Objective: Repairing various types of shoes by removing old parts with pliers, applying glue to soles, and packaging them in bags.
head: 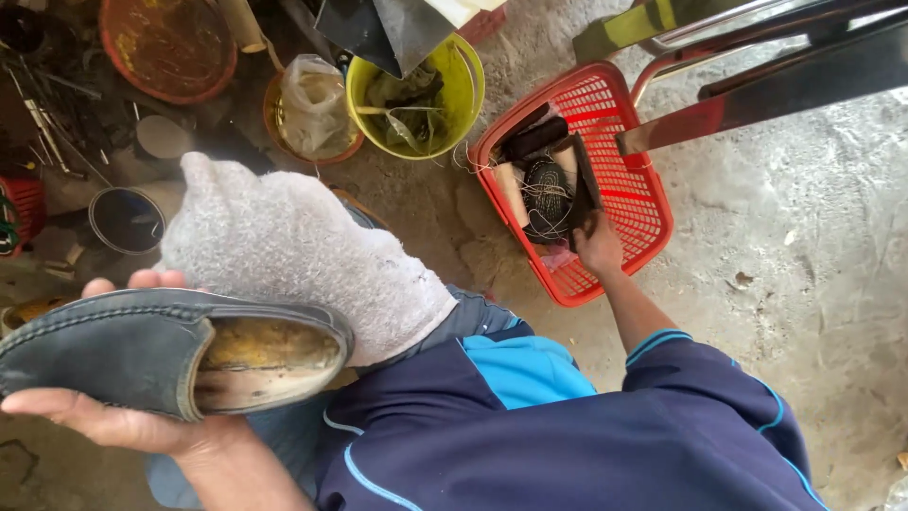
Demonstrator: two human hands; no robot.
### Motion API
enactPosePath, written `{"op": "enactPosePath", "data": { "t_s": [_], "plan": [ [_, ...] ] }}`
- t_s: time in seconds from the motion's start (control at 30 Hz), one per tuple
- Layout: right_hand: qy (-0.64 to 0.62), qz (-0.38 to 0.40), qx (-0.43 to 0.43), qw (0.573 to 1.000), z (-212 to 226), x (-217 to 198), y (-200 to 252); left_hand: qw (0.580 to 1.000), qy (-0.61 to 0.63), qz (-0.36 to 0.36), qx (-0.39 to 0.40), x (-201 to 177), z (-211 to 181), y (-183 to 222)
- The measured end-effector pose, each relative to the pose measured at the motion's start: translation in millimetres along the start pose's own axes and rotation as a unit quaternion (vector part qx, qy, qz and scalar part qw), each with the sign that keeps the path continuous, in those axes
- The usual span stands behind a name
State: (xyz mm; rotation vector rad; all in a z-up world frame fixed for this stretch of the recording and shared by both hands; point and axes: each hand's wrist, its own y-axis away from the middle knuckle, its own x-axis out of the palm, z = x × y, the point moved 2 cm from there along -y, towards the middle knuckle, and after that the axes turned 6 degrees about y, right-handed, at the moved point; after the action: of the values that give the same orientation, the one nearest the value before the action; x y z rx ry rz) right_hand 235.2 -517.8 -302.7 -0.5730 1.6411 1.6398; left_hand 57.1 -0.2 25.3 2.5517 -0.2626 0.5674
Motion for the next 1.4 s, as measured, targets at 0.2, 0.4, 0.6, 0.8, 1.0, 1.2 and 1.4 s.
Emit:
{"op": "enactPosePath", "data": {
  "t_s": [0.2,0.4,0.6,0.8,1.0,1.2,1.4],
  "plan": [
    [-0.021,-0.085,0.01,0.996,-17.4,10.0,-35.5,0.991,-0.047,0.092,-0.086,9.7,9.2,-3.0],
    [0.017,0.029,0.036,0.999,-14.5,-1.8,-43.4,0.991,-0.086,0.07,-0.08,26.3,20.1,-5.8],
    [-0.084,-0.201,-0.143,0.966,17.8,-46.8,8.6,0.989,-0.106,0.078,-0.07,32.6,27.2,-9.6],
    [-0.392,-0.107,-0.161,0.9,121.2,-92.7,69.6,0.993,-0.002,0.089,-0.072,13.0,27.3,-9.6],
    [-0.513,0.072,-0.151,0.842,203.3,-107.8,124.9,0.996,0.072,0.051,-0.02,-4.1,23.3,1.7],
    [-0.541,0.174,-0.227,0.791,258.4,-109.5,199.3,0.995,0.094,-0.037,0.008,-43.0,28.0,-1.0],
    [-0.386,0.152,-0.431,0.801,284.2,-117.3,242.7,0.966,0.258,0.006,0.005,-69.6,22.9,7.4]
  ]
}}
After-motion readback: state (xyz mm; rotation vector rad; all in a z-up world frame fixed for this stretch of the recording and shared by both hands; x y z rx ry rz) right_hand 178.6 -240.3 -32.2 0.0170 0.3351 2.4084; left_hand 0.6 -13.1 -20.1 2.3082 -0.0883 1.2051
